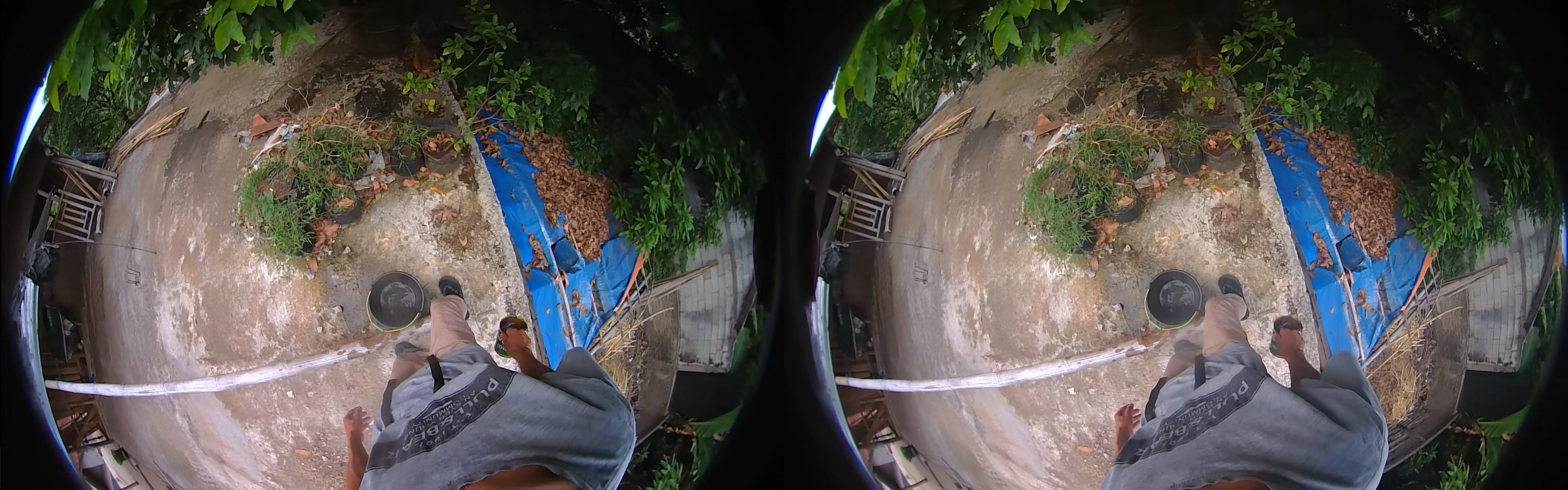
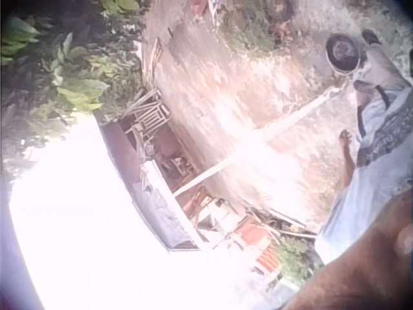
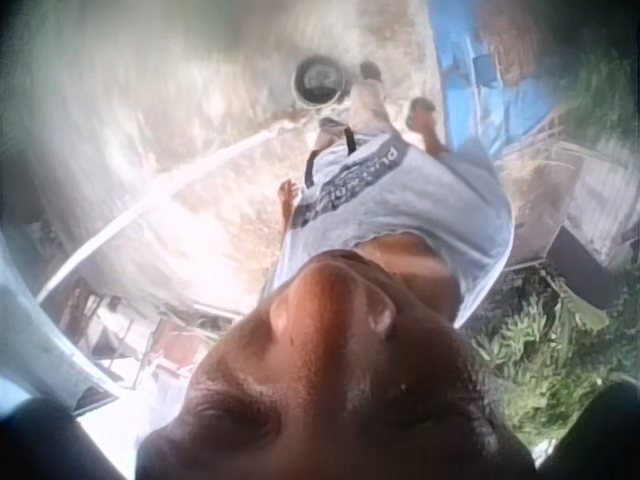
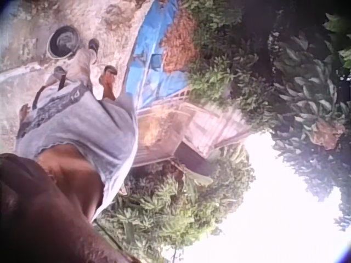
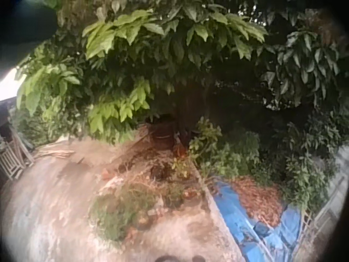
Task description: The person scoops water from a large tank using a small can and waters several potted plants in an outdoor area. They repeatedly fill the can and pour water onto the soil of different plants.
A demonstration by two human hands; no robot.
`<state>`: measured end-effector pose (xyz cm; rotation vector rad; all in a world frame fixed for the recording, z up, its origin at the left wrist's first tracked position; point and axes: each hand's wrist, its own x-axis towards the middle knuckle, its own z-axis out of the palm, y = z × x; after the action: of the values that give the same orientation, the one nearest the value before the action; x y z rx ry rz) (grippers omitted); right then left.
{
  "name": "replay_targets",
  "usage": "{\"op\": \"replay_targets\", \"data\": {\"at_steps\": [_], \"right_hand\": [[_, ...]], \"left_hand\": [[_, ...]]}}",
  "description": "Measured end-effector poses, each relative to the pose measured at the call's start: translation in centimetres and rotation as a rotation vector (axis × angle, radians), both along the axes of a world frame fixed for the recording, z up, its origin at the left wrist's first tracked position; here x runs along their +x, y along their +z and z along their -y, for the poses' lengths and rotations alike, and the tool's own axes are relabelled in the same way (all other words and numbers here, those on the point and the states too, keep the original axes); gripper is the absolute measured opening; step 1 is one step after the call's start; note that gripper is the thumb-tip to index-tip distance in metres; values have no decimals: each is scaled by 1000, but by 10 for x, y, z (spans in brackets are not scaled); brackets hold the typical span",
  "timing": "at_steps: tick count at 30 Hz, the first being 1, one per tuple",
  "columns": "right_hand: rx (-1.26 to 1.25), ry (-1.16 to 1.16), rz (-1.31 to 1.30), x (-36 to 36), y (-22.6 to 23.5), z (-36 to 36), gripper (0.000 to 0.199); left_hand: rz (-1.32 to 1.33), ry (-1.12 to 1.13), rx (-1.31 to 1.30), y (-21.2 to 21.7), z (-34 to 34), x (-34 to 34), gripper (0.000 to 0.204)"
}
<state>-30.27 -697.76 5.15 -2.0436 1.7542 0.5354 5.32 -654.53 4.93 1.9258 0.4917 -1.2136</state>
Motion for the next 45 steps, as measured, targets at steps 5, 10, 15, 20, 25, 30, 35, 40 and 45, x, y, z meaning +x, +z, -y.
{"op": "replay_targets", "data": {"at_steps": [5,10,15,20,25,30,35,40,45], "right_hand": [[222,-223,-40,-60,-29,-84,42],[487,-139,-87,-43,-23,-64,43],[541,180,-65,38,-45,75,45],[108,455,209,249,24,384,44],[-171,424,145,461,321,689,42],[-169,511,-97,533,385,738,65],[-86,426,130,466,262,717,56],[67,323,305,356,93,556,38],[127,238,127,118,-11,354,46]], "left_hand": [[99,-139,-46,9,53,49,41],[137,-202,-86,18,114,74,43],[116,-96,-48,8,142,72,46],[103,85,-19,32,194,44,43],[75,8,-111,21,226,16,38],[152,214,-90,-39,203,-26,35],[142,169,-73,40,254,-13,36],[212,251,-15,32,226,-7,34],[208,154,-85,24,199,19,36]]}}
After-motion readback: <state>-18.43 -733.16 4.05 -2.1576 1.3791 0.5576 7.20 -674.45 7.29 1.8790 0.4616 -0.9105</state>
